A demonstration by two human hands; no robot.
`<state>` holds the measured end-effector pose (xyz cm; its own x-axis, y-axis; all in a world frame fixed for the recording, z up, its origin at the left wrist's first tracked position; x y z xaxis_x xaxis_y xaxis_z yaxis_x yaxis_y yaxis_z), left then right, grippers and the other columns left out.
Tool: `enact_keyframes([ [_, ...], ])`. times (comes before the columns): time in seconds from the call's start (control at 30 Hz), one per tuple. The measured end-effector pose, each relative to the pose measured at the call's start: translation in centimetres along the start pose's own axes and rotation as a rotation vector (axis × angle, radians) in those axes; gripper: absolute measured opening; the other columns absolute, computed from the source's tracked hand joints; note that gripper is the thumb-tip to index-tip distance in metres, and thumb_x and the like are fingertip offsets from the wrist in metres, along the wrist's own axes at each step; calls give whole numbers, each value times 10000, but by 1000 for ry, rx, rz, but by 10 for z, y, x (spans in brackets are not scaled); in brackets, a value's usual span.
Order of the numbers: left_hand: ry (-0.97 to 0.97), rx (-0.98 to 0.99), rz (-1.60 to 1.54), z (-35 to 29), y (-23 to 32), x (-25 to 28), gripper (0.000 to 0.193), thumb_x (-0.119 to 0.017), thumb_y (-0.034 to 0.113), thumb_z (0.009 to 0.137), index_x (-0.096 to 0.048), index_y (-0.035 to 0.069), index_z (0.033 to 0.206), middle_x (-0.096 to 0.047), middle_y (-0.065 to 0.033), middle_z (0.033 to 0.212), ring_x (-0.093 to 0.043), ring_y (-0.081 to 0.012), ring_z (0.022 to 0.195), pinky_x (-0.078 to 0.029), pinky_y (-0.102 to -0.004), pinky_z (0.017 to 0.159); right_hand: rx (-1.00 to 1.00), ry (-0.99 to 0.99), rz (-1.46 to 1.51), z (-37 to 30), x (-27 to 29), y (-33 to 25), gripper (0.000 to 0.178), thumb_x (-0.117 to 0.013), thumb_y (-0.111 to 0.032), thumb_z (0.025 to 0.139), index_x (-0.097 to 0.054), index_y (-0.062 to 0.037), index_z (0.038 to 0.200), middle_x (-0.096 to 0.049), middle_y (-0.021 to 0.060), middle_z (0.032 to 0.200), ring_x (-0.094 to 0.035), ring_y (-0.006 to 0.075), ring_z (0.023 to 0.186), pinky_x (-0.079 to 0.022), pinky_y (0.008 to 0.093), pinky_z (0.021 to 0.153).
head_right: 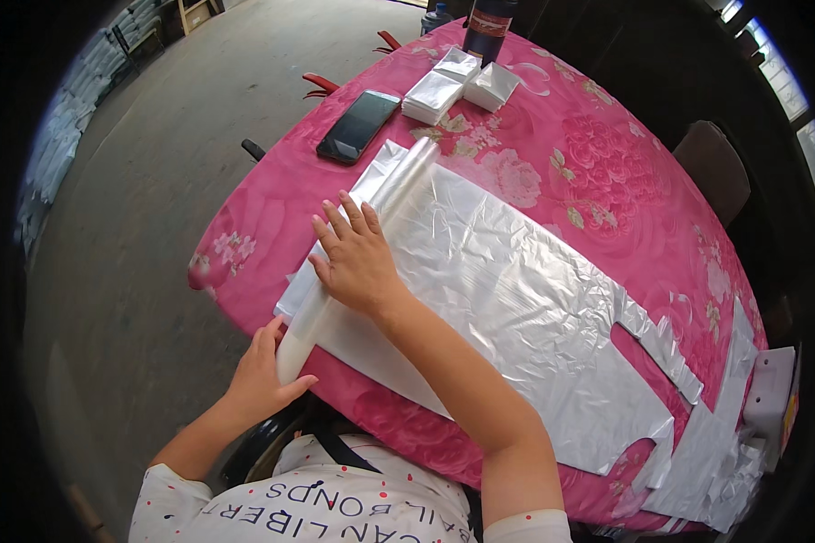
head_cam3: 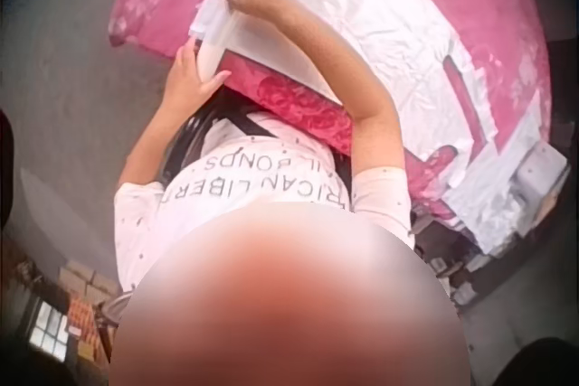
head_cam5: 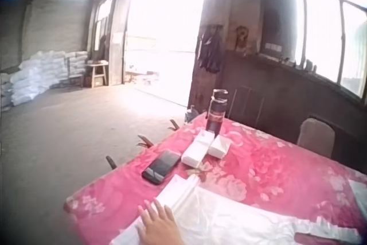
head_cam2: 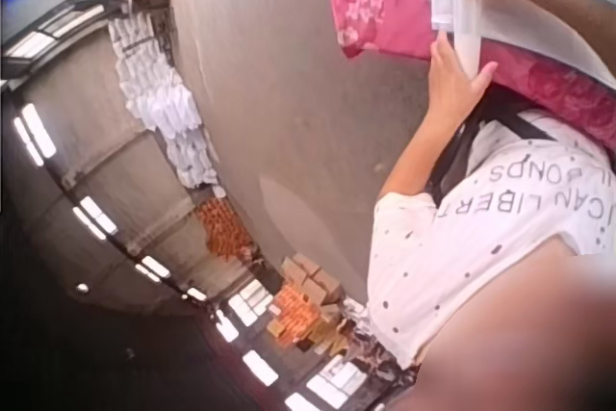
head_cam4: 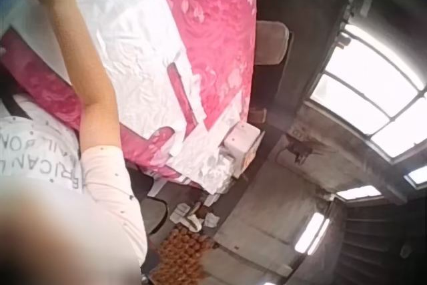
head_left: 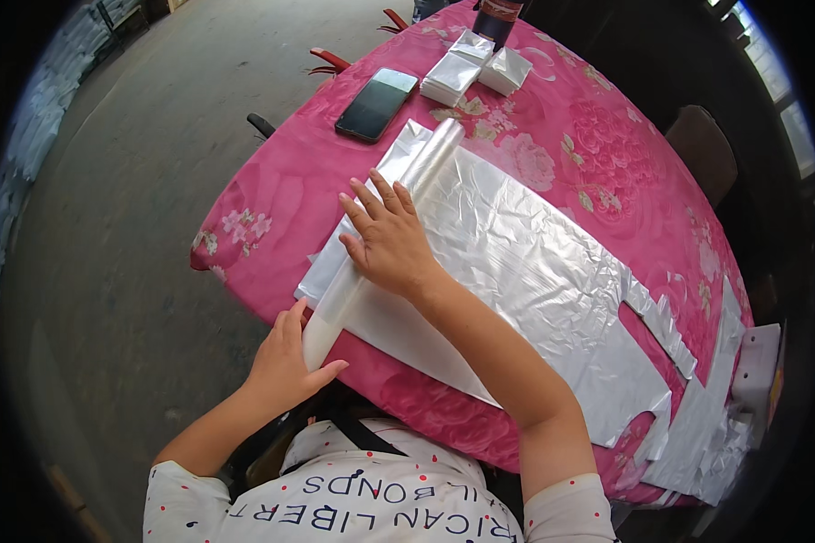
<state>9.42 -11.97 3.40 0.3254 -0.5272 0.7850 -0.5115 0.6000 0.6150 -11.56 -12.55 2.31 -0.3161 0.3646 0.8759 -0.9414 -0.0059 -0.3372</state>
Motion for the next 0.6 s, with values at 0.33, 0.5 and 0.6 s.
enact_keyframes([
  [0.33, -879, 200, -1390, -15, 46, -18, 661, -658, 217, 771, -321, -16, 1289, -555, -176, 1120, -605, -195, 907, -490, -349, 823, -690, 420, 1995, -48, 42, -5, 624, -642, -199, 783, -304, 11, 1263, -529, 151, 1087, -581, 207, 961, -483, 329, 860],
  [0.5, -1206, 190, -1493, -11, 61, -33, 890, -688, 378, 721, -237, -2, 1388, -580, -155, 1038, -604, -166, 803, -475, -314, 768, -653, 644, 1843, -94, 93, 24, 625, -657, -144, 763, -298, 7, 1253, -535, 86, 903, -565, 138, 797, -506, 318, 767],
  [0.6, -964, 155, -1175, -6, 73, -43, 714, -697, 287, 734, -363, 3, 1297, -588, -115, 1000, -591, -141, 805, -470, -291, 765, -793, 767, 1597, -123, 114, 38, 622, -667, -150, 761, -299, 10, 1236, -523, 86, 909, -560, 145, 809, -506, 308, 749],
])
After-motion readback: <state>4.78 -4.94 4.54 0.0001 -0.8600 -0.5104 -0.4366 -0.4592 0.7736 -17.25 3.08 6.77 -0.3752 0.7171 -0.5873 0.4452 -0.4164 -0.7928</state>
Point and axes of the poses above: each hand's wrist, its own z-axis towards the middle knuckle, its own x-axis out of the back of the hand, y = z × x, the point moved 3 cm from there along z, towards the middle knuckle
